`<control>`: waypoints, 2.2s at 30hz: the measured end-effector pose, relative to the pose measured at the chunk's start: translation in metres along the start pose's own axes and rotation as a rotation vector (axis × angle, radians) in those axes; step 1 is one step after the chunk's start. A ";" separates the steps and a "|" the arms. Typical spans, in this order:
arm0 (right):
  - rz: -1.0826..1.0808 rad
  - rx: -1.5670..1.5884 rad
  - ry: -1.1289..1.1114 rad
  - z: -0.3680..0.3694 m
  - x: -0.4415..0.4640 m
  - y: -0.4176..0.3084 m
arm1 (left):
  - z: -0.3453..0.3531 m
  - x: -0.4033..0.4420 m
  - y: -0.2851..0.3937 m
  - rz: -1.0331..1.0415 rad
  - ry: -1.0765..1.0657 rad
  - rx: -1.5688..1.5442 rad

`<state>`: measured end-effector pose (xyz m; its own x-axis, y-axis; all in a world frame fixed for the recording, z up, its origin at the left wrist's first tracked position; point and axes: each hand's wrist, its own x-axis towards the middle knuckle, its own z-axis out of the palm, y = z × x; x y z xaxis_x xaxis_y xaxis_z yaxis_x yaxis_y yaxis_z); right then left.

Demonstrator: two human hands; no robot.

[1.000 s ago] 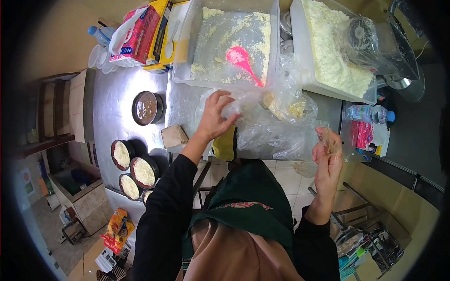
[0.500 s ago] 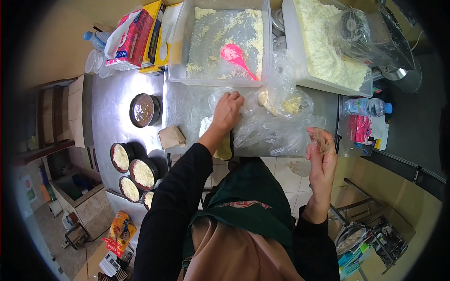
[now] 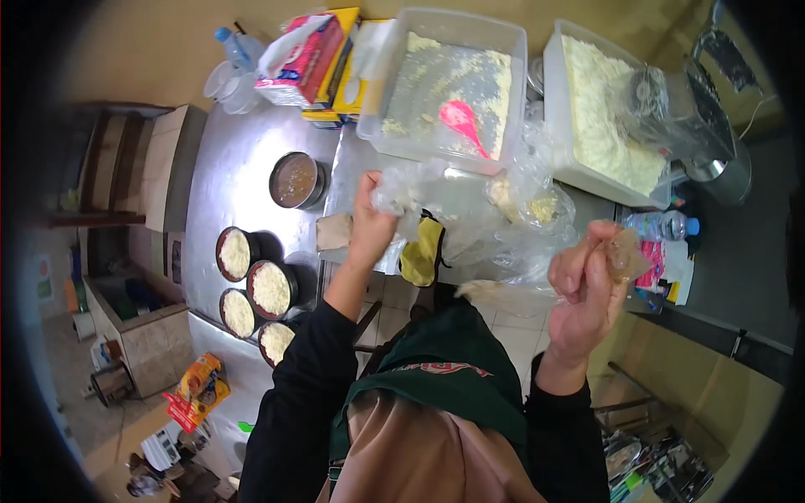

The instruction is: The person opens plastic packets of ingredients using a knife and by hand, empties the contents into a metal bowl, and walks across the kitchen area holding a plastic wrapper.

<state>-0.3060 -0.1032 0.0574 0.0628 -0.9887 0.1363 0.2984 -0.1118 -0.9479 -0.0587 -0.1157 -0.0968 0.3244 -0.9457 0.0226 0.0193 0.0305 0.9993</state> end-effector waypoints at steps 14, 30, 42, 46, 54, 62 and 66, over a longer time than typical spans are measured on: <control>-0.417 -0.663 -0.637 0.144 -0.050 0.080 | -0.027 -0.127 0.057 -0.229 0.325 -1.074; 0.034 -0.365 -1.644 0.202 -0.111 0.145 | -0.071 -0.236 0.054 0.292 0.979 -1.432; 0.184 -0.014 -2.213 0.214 -0.220 0.136 | -0.041 -0.328 0.035 0.076 1.813 -0.574; 0.449 0.051 -2.409 0.204 -0.259 0.116 | -0.029 -0.365 0.031 0.365 2.050 -0.385; 0.975 -0.060 -2.392 0.175 -0.351 0.078 | -0.016 -0.459 0.016 0.301 2.326 0.042; 0.981 -0.032 -2.560 0.124 -0.459 0.065 | 0.056 -0.566 0.059 -0.103 2.415 0.434; 1.046 0.001 -2.651 0.107 -0.502 0.052 | 0.083 -0.602 0.056 -0.042 2.467 0.592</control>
<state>-0.2201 0.3975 -0.0297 0.2265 0.9619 -0.1532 -0.4234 -0.0444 -0.9048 -0.3312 0.4285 -0.0520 0.3017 0.8779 0.3718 0.0568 -0.4058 0.9122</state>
